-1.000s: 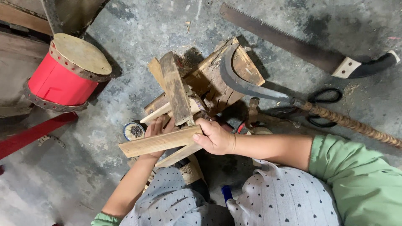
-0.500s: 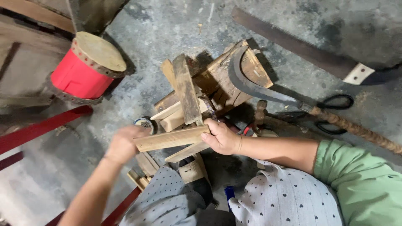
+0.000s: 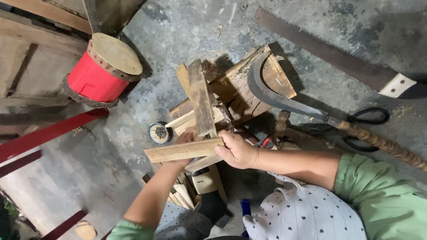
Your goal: Assembling a wooden frame for a percussion instrument by arranging slats and securing them with cord
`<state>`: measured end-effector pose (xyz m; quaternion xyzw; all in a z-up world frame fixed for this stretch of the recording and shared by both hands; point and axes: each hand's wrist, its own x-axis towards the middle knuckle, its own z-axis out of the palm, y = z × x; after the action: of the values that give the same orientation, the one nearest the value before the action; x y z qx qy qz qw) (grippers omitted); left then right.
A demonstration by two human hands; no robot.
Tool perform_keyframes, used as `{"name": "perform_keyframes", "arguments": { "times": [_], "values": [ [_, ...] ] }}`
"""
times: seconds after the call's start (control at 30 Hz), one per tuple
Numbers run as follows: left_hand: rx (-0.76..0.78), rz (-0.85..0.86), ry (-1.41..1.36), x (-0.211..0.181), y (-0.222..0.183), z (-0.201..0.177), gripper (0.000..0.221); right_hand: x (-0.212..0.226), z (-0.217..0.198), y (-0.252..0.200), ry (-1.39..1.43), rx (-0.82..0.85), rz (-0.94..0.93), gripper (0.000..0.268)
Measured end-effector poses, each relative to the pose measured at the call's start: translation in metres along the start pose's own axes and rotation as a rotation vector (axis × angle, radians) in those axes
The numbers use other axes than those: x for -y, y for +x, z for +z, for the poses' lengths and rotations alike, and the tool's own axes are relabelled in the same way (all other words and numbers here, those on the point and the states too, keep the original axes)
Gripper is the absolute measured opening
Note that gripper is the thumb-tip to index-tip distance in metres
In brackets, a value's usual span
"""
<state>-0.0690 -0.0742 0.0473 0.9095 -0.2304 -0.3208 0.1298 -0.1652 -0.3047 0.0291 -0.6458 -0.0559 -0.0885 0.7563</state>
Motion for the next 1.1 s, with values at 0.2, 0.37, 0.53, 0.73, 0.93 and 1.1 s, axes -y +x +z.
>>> {"name": "perform_keyframes", "arguments": {
  "times": [0.2,0.37,0.53,0.73,0.93,1.1],
  "values": [
    [-0.234,0.271,-0.049,0.001,0.039,0.071,0.072,-0.001,-0.002,0.002,0.045,0.037,0.001,0.021],
    [-0.303,0.215,-0.066,-0.026,0.060,0.084,0.062,0.001,-0.003,0.005,0.061,0.065,-0.022,0.021],
    [-0.391,0.151,-0.054,0.045,0.097,0.178,0.056,0.007,-0.003,0.013,0.076,0.096,-0.007,0.026],
    [-0.529,0.291,0.142,0.059,0.111,0.178,0.041,0.004,-0.004,0.010,0.043,0.118,-0.008,0.027],
    [-0.308,0.302,-0.236,-0.005,0.082,0.111,0.047,-0.002,-0.001,0.002,0.000,0.119,0.021,0.027],
    [-0.350,0.421,-0.104,0.027,0.097,0.149,0.049,-0.008,0.001,-0.004,-0.010,0.090,0.057,0.025]
  ]
}}
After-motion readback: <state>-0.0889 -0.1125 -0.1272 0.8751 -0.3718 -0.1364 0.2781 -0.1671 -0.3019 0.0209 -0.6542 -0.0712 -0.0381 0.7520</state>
